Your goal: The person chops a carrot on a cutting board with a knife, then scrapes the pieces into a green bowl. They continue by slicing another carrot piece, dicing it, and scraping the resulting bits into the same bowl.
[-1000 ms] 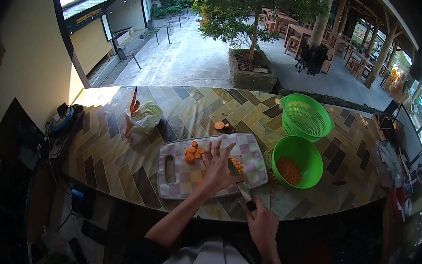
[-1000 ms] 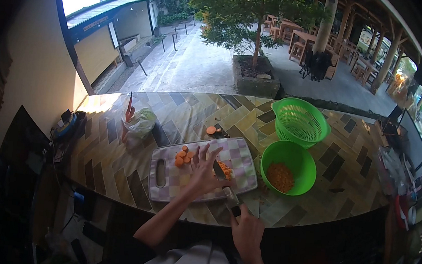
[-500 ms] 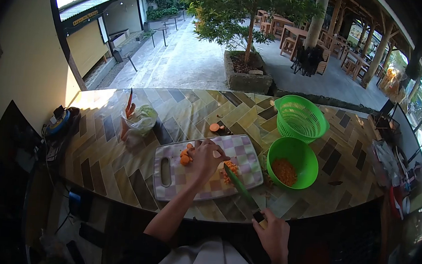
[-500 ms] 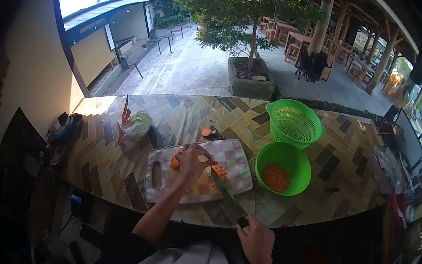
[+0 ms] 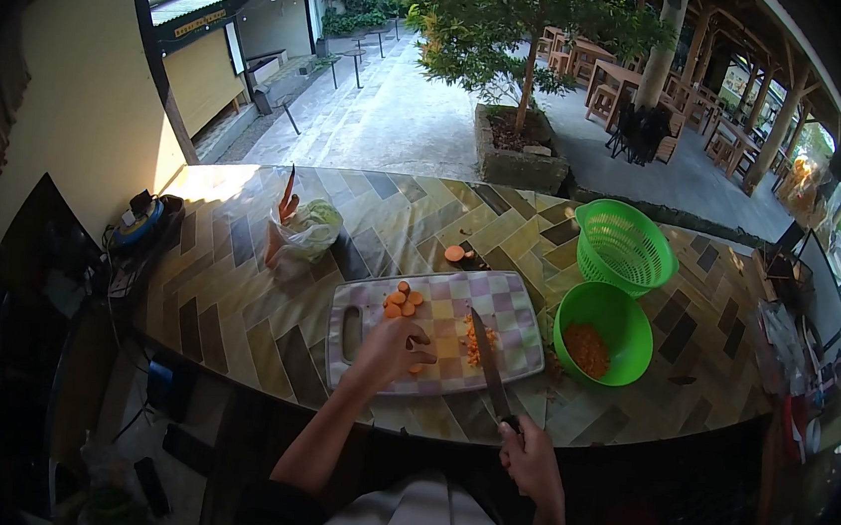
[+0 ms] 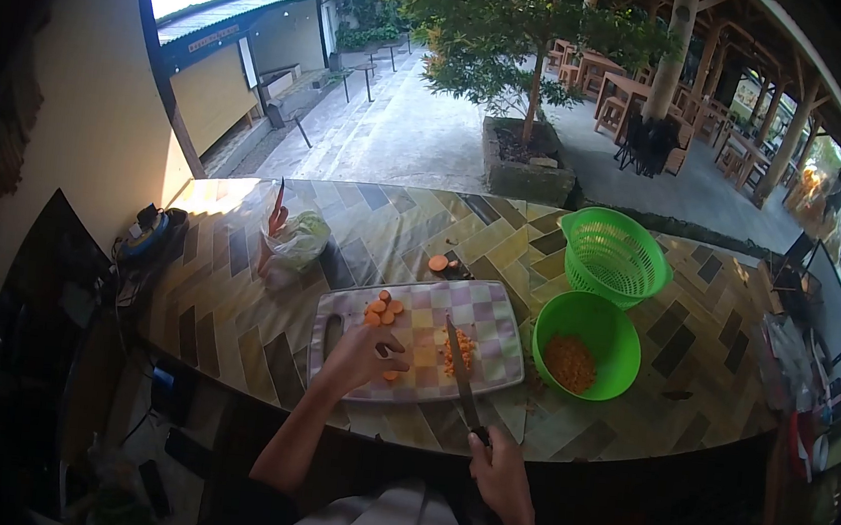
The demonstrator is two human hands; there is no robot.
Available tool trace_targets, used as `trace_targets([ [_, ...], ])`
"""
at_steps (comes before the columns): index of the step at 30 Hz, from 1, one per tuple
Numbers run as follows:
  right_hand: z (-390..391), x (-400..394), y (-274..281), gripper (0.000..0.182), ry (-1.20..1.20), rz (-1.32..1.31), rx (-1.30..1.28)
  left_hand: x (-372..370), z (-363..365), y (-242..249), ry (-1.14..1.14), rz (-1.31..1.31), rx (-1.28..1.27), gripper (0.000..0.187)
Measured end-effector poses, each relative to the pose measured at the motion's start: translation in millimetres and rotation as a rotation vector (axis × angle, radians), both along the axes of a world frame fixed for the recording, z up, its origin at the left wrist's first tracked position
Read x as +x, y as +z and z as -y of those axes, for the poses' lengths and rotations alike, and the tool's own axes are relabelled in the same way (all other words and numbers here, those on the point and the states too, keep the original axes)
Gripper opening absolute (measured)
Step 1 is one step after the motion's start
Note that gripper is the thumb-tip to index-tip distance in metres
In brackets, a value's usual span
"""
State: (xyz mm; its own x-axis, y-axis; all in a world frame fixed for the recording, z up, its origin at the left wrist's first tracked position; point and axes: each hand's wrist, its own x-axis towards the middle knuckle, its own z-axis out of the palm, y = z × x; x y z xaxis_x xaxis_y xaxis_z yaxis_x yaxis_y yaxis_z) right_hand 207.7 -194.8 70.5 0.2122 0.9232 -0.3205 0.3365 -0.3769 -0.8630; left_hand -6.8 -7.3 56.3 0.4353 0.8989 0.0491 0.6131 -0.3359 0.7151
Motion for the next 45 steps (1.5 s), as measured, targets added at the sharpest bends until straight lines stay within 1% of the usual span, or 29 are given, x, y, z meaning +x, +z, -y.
trace_targets([
  [2, -5.8, -10.4, -13.8, 0.028, 0.051, -0.056, -0.003, -12.5, 7.9, -8.5, 0.010, 0.016, -0.028, 0.025],
  [3, -10.4, -15.0, -13.4, 0.030, 0.090, -0.023, -0.015, -16.6, 11.8, -13.5, 0.014, 0.024, -0.042, 0.024],
  [6, -26.8, -16.6, -28.1, 0.032, 0.196, 0.128, 0.072, -17.4, 13.7, -41.6, 0.072, 0.125, -0.013, 0.020],
  [9, -39.1, -15.0, -29.7, 0.031, 0.210, 0.221, 0.134, -15.7, 16.5, -45.4, 0.117, 0.154, -0.016, 0.019],
  [12, -45.2, -11.0, -43.2, 0.032, 0.160, 0.417, 0.260, -12.9, 20.7, -43.3, 0.167, 0.179, -0.014, 0.019],
  [15, -39.5, -14.3, -24.6, 0.032, 0.052, 0.456, 0.123, -11.1, 22.8, -39.6, 0.172, 0.146, 0.031, 0.018],
  [18, -33.3, -22.8, -13.4, 0.032, 0.139, 0.338, 0.151, -5.6, 18.9, -36.6, 0.156, 0.123, 0.116, 0.018],
  [21, -34.1, -28.9, -31.6, 0.032, 0.201, 0.301, 0.147, 1.7, 15.5, -37.4, 0.150, 0.107, 0.162, 0.020],
  [24, -37.9, -25.1, -47.9, 0.032, 0.101, 0.378, 0.187, 9.6, 16.1, -36.2, 0.177, 0.147, 0.081, 0.020],
  [27, -38.3, -22.3, -42.2, 0.031, 0.062, 0.468, 0.203, 14.2, 11.7, -41.9, 0.161, 0.129, 0.126, 0.018],
  [32, -37.0, -28.3, -23.6, 0.030, 0.119, 0.274, 0.131, 20.7, 7.1, -62.6, 0.087, 0.143, 0.176, 0.015],
  [33, -36.8, -31.6, -23.5, 0.030, 0.125, 0.244, 0.123, 21.4, 7.4, -59.3, 0.069, 0.141, 0.177, 0.016],
  [36, -37.5, -38.3, -43.2, 0.029, 0.105, 0.310, 0.222, 22.0, 16.6, -45.9, 0.052, 0.096, 0.257, 0.016],
  [39, -37.3, -43.1, -44.5, 0.029, 0.098, 0.333, 0.265, 24.3, 13.6, -64.8, 0.085, 0.109, 0.337, 0.017],
  [42, -38.5, -45.8, -46.4, 0.028, 0.120, 0.380, 0.215, 25.0, 13.7, -69.6, 0.089, 0.179, 0.360, 0.019],
  [45, -38.9, -48.1, -47.2, 0.026, 0.136, 0.402, 0.212, 23.9, 14.5, -64.0, 0.086, 0.168, 0.322, 0.020],
])
